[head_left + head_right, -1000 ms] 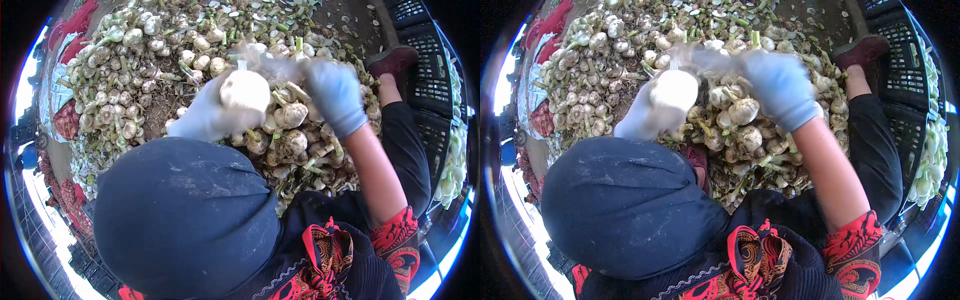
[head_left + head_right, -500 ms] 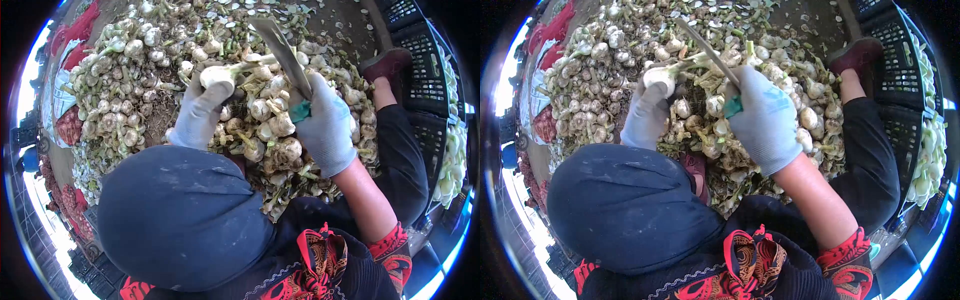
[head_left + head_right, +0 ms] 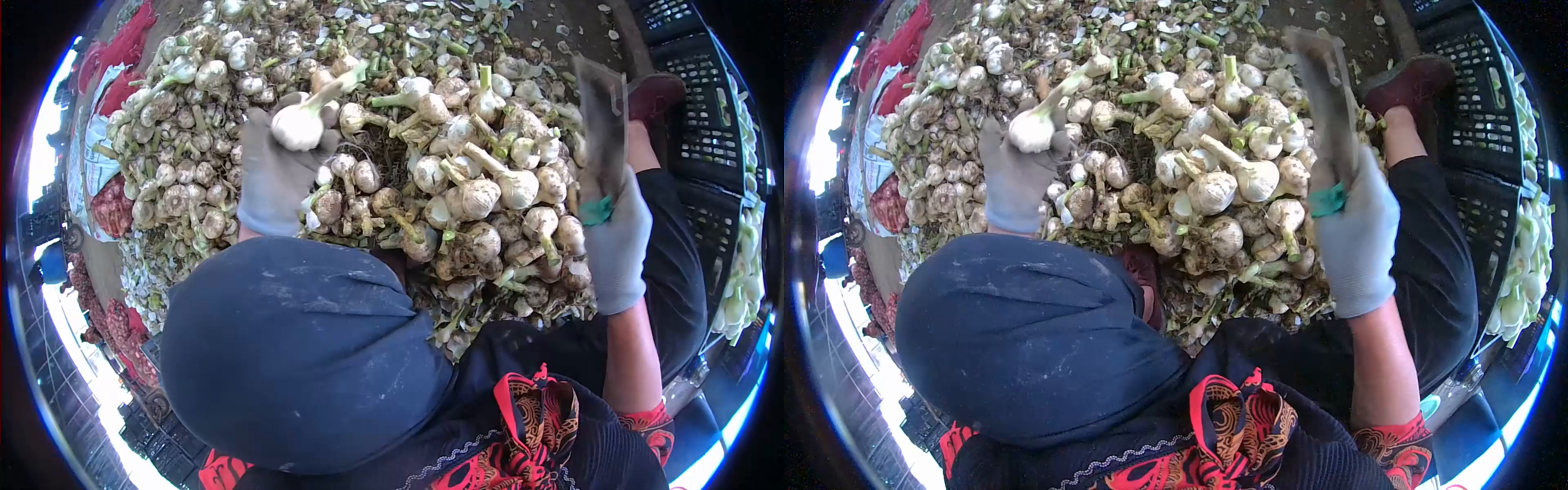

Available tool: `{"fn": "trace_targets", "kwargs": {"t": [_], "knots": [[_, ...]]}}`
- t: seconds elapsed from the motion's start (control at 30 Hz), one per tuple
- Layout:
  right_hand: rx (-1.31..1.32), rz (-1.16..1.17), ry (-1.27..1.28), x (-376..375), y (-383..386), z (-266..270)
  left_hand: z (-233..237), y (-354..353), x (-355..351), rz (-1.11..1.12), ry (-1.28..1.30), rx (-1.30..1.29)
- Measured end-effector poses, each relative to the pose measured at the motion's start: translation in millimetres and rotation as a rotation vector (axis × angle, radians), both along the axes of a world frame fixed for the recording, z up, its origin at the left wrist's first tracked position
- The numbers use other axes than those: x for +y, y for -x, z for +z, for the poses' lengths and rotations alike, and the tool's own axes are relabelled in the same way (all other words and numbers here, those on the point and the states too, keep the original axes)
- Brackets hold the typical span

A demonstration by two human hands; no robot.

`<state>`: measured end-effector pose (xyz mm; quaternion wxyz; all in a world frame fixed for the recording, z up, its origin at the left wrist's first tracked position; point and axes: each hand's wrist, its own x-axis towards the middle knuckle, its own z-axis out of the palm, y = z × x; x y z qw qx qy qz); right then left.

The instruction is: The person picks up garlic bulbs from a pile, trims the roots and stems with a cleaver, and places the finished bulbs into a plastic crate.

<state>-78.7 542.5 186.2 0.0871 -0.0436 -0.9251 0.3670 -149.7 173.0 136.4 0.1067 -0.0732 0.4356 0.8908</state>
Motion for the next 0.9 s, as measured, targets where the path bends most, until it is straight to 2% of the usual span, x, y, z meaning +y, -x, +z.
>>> {"fn": "trace_targets", "kwargs": {"t": [0.03, 0.13, 0.17, 0.23, 0.27, 0.4, 0.47, 0.63, 0.73, 0.83, 0.9], "knots": [[0.001, -0.021, 0.068, 3.8, 3.1, -2.2, -1.7, 6.3, -9.4, 0.085, -0.031, -0.134], [-0.114, -0.025, 0.122, 4.1, 8.8, -3.9, -10.1, 25.1, -23.8, -0.163, 0.867, 0.006], [-0.133, -0.017, 0.130, 3.8, 9.4, -5.0, -12.8, 35.6, -15.0, -0.253, 1.319, -0.120], [-0.140, 0.031, 0.089, 3.7, 8.1, -10.9, -29.1, 47.3, -10.9, -0.651, 1.944, 0.031], [-0.155, 0.043, 0.079, 3.6, 7.9, -13.3, -36.1, 54.4, -0.8, -0.864, 2.149, 0.015], [-0.209, 0.062, 0.070, 7.9, 9.4, -19.9, -78.5, 62.5, 14.5, -0.884, 2.143, 0.235], [-0.224, 0.066, 0.071, 7.0, 11.0, -19.8, -95.0, 65.8, 16.3, -0.927, 2.189, 0.196], [-0.237, 0.098, 0.020, 7.7, 11.9, -18.5, -62.6, 66.5, 24.0, -0.987, 2.153, 0.017], [-0.305, 0.090, -0.042, 7.9, 11.1, -15.4, -53.4, 54.7, -7.1, -0.874, 2.024, -0.040], [-0.293, 0.110, 0.012, 5.0, 8.9, -17.2, -38.2, 42.6, -29.9, -0.810, 1.894, -0.106], [-0.183, 0.141, -0.051, -2.9, 8.7, -18.0, -28.9, 36.4, -47.1, -0.775, 1.797, -0.147]]}}
